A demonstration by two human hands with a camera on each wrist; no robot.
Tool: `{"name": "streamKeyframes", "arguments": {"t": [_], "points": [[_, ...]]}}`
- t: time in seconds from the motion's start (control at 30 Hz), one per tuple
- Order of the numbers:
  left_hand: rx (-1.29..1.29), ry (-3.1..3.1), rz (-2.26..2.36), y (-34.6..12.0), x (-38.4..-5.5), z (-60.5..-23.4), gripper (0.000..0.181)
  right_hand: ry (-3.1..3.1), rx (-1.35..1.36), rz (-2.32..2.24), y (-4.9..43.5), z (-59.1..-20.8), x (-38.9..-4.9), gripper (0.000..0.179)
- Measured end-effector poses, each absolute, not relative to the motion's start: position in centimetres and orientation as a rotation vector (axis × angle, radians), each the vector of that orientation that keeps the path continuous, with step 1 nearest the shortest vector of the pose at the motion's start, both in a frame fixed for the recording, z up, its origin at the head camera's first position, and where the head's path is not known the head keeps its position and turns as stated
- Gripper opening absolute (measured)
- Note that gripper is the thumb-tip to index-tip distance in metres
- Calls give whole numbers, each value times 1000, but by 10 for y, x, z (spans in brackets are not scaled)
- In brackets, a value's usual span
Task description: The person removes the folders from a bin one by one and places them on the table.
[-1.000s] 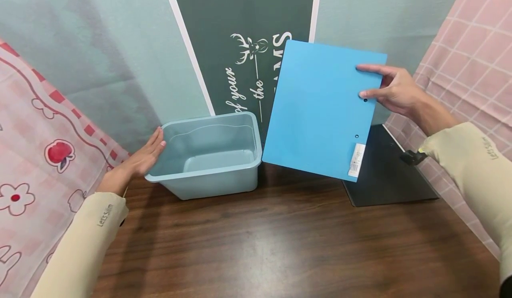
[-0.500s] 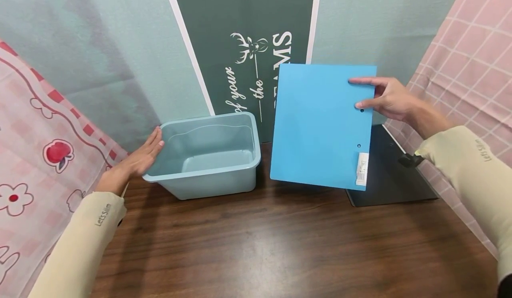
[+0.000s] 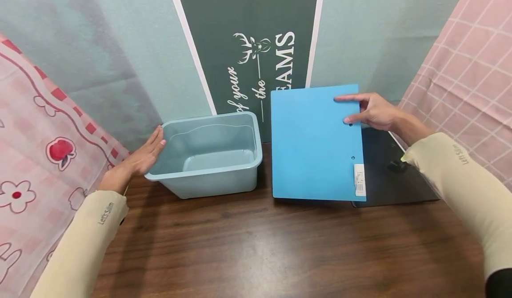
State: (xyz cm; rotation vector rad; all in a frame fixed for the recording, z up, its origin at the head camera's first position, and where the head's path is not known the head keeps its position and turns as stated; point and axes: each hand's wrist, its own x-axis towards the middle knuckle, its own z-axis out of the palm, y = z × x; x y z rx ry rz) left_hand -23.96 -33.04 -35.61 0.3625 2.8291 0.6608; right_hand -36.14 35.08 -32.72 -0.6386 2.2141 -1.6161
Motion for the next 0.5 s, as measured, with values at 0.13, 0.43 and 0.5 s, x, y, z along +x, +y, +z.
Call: {"name": "streamKeyframes", "arguments": {"t": [0.13, 0.43, 0.5], "points": [[367, 2835, 667, -329, -240, -356, 68, 2209, -620, -1597, 346, -339, -363, 69], [350, 2830, 681, -329, -240, -355, 68, 2292, -641, -1471, 338, -355, -370, 69], [346, 2826, 687, -329, -240, -354, 68, 2303, -648, -1450, 337, -358, -371, 69]]}}
